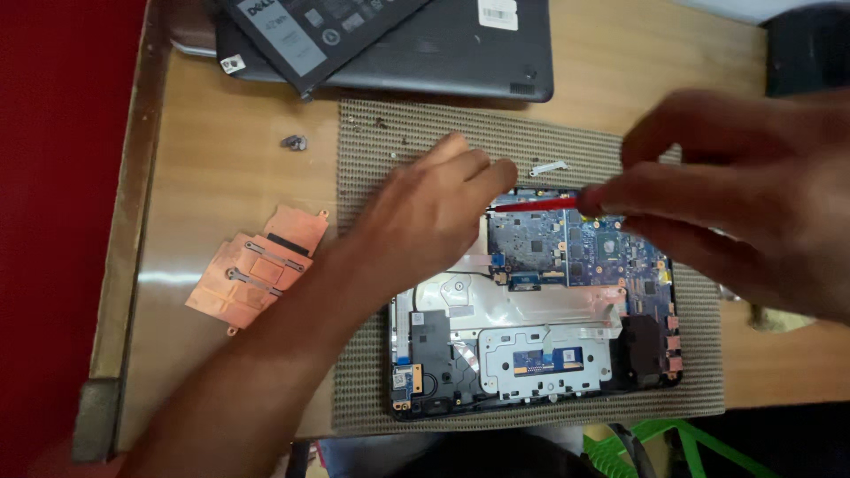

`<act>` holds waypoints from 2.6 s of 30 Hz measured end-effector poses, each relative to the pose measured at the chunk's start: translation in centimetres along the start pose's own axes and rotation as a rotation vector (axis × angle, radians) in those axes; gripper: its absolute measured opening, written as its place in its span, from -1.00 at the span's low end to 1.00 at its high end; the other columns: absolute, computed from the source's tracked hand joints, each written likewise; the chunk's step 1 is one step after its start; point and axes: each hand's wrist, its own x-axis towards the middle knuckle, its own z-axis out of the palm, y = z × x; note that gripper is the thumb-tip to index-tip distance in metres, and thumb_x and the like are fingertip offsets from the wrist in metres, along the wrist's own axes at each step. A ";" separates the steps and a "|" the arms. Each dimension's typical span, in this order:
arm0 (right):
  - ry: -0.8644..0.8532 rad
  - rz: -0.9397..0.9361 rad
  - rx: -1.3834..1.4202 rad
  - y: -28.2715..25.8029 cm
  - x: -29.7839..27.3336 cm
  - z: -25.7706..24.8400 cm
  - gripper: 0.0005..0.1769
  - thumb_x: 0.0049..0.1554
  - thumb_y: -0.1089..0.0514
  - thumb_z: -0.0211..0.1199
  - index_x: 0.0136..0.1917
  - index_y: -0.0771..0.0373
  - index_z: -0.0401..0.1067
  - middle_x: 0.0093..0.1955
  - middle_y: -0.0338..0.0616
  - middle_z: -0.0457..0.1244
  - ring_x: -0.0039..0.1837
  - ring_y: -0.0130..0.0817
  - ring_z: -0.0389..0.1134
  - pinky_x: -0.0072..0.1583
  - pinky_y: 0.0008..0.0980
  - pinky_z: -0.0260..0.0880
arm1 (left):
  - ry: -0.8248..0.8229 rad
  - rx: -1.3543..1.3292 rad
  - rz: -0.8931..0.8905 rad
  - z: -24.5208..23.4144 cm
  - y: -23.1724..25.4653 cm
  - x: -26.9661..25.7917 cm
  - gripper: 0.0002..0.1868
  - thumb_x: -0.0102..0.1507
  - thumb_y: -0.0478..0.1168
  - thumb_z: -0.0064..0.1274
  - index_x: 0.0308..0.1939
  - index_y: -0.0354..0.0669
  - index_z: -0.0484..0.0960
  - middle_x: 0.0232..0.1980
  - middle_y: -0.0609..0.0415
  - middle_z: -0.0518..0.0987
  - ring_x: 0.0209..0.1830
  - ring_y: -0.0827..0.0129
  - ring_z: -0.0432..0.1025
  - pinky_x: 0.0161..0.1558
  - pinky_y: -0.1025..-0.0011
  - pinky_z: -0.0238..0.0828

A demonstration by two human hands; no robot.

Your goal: The person works on the internal components of a disassembled laptop placed on a desk. They use their hands to connect a small ribbon cable to the motherboard and then use a red-handled screwdriver to tighten screws securing the component.

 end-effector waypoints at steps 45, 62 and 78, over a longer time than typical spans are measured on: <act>-0.195 0.570 0.638 -2.6 -7.1 4.3 -0.21 -0.02 0.14 0.33 0.50 -0.23 0.49 -0.31 -0.57 0.41 -0.38 -0.90 0.56 -0.25 -0.92 0.60 | 0.133 -0.196 0.098 0.2 0.0 -0.2 -0.80 0.12 -0.55 -0.03 -0.23 -0.27 0.52 -0.38 -0.02 0.47 -0.17 0.06 0.27 -0.17 0.12 0.28; 0.020 0.330 0.265 -4.0 -5.9 3.4 -0.26 -0.04 0.16 0.32 0.44 0.10 0.37 0.16 -0.30 0.25 -0.03 -0.72 0.43 0.04 -0.69 0.45 | 0.146 -0.062 -0.007 0.7 0.2 -0.4 -0.83 0.12 -0.55 -0.09 -0.52 -0.32 0.33 -0.23 -0.14 0.33 -0.13 0.00 0.27 -0.35 0.02 0.33; -0.137 0.818 0.753 -2.8 -6.0 4.3 -0.46 0.00 0.36 0.32 0.29 0.46 0.45 0.03 -0.10 0.47 -0.04 -0.53 0.65 0.01 -0.64 0.60 | 0.192 0.016 -0.056 1.3 0.4 -0.2 -0.89 0.08 -0.52 0.01 -0.49 -0.30 0.53 -0.14 -0.14 0.38 -0.14 0.05 0.26 -0.10 0.15 0.32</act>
